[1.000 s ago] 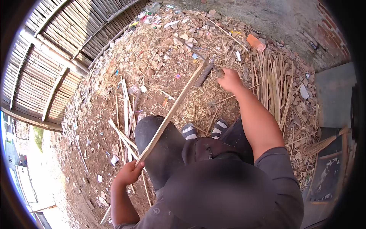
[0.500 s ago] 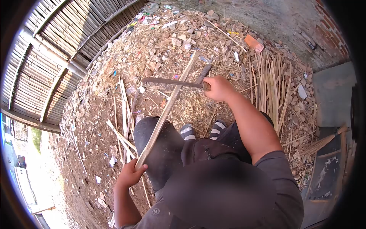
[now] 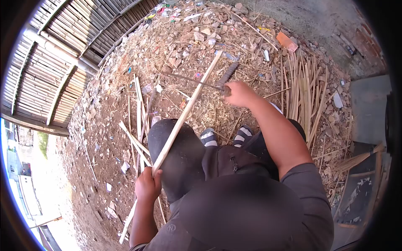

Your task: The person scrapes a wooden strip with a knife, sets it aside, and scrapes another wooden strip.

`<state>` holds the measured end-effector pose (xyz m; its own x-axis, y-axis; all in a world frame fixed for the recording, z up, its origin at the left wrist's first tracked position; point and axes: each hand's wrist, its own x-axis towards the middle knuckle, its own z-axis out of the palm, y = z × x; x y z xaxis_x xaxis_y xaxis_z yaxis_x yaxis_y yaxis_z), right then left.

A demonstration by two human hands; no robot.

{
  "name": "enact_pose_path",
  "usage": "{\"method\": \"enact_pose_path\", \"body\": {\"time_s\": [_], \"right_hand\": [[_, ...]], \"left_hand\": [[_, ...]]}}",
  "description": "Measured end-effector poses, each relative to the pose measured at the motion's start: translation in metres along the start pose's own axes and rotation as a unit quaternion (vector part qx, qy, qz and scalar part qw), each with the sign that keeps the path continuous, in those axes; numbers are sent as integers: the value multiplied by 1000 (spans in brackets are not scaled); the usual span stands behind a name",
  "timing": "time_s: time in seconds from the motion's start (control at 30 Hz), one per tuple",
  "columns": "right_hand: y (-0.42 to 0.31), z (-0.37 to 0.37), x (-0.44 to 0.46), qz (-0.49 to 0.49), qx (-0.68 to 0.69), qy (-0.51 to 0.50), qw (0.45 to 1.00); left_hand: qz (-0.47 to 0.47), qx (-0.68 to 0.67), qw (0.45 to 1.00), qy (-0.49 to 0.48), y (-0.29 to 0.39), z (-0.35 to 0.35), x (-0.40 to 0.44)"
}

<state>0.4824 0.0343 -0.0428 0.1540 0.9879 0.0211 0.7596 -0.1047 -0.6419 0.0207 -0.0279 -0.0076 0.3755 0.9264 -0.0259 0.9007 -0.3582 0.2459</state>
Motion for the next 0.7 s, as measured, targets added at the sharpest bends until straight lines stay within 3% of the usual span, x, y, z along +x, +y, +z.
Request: {"method": "enact_pose_path", "body": {"time_s": [0.1, 0.2, 0.3, 0.33, 0.43, 0.47, 0.57, 0.6, 0.7], "right_hand": [[5, -4, 2, 37, -7, 1, 999], [-32, 2, -15, -61, -112, -81, 988], [-4, 18, 0, -23, -34, -52, 998], [5, 17, 4, 48, 24, -2, 999], [2, 6, 5, 49, 2, 19, 999], [-3, 4, 5, 55, -40, -61, 996], [-36, 19, -11, -74, -127, -66, 987], [-52, 7, -14, -54, -126, -103, 985], [-4, 26, 5, 49, 36, -11, 998]], "left_hand": [[-5, 8, 1000, -7, 5, -6, 3], [4, 2, 1000, -12, 5, -8, 8], [0, -17, 998, -56, 2, -11, 8], [-1, -26, 998, -65, 2, -14, 14], [-6, -18, 996, -82, 3, -31, 19], [-6, -27, 996, -88, 3, -34, 20], [6, -53, 993, -105, 1, -34, 27], [10, -61, 993, -103, -1, -29, 28], [1, -58, 993, -107, 0, -27, 24]]}}
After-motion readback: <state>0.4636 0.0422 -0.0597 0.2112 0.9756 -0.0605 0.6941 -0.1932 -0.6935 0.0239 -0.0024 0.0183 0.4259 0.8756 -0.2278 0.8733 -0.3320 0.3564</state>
